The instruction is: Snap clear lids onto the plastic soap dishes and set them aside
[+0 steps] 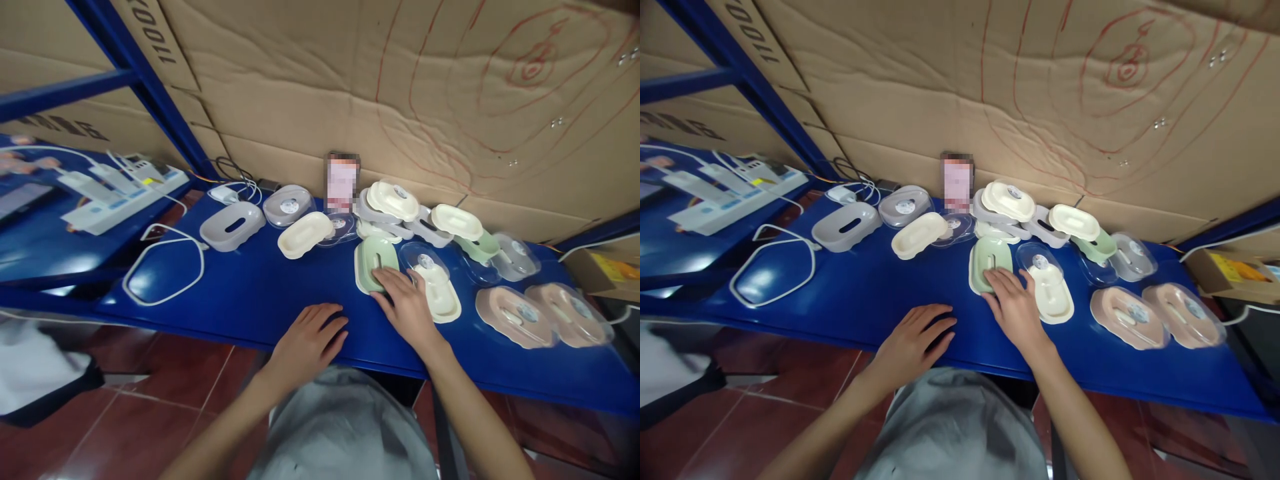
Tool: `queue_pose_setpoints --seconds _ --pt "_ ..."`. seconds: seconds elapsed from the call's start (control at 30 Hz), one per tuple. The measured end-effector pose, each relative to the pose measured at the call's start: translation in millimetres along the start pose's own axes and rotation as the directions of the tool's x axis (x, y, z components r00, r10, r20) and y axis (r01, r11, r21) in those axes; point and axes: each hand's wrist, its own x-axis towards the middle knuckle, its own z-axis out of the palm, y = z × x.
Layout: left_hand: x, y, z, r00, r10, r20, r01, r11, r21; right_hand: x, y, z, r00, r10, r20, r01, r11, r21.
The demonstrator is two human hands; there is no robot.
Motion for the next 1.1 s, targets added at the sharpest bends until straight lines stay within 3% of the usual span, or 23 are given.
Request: queue_pose_setpoints --seconds 0.13,0.2,0.27,0.33,0.4,0.5,0.7,0.8,0.9,1.0,1.1 --pt "-3.7 1.4 2.8 0.999 -0.032 -0.022 0.032 0.999 -0.01 -7.9 -0.1 -8.9 0.992 -0.023 -0.122 0.039 0.99 0.135" --pt "-8.5 0.8 4.0 0.988 -0.07 -0.139 0.065 0.997 -0.042 -19.6 -8.4 -15.6 0.987 -0.076 -0.139 0.095 0.985 0.141" --pt "-13.1 -0.8 3.3 0.953 -0.087 -0.292 0.061 0.993 -0.099 -33.7 -20.5 -19.8 0.985 -0.158 -0.072 0.167 0.975 0.147" --pt "-14.7 -2.5 0.5 0.941 -0.067 -0.331 0.027 0.992 -0.125 -46.2 -31.3 -20.2 0.972 -0.235 0.024 0.227 0.956 0.186" --pt "-12.8 -3.8 -3.0 0.971 -0.019 -0.237 -0.004 0.995 -0.096 -53.9 -37.6 -17.8 0.96 -0.266 0.084 0.242 0.944 0.226" --pt "-8.2 -3.7 -6.7 0.993 0.036 -0.112 -0.042 0.998 -0.052 -57.0 -39.2 -14.0 0.971 -0.218 0.1 0.191 0.954 0.23" --pt "-4.0 -2.4 -17.5 0.997 0.033 -0.073 -0.048 0.977 -0.206 -74.9 -35.4 -25.4 0.98 -0.176 0.093 0.158 0.972 0.174" --pt "13.3 -8.4 -19.9 0.997 -0.003 0.072 0.014 0.99 -0.143 -99.4 -26.1 -38.9 0.991 -0.131 -0.003 0.129 0.978 0.166" --pt "39.2 -15.7 -13.0 0.98 0.023 0.198 -0.025 1.0 0.01 -120.7 -13.6 -47.5 0.985 0.028 -0.172 -0.006 0.992 0.127" --pt "55.5 -12.3 -4.9 0.967 0.033 0.254 -0.057 0.994 0.089 -126.6 -6.8 -45.1 0.929 0.214 -0.303 -0.19 0.976 0.106" --pt "50.7 2.4 -2.9 0.954 0.11 0.279 -0.133 0.989 0.065 -116.1 -8.4 -35.4 0.913 0.252 -0.32 -0.229 0.967 0.108"
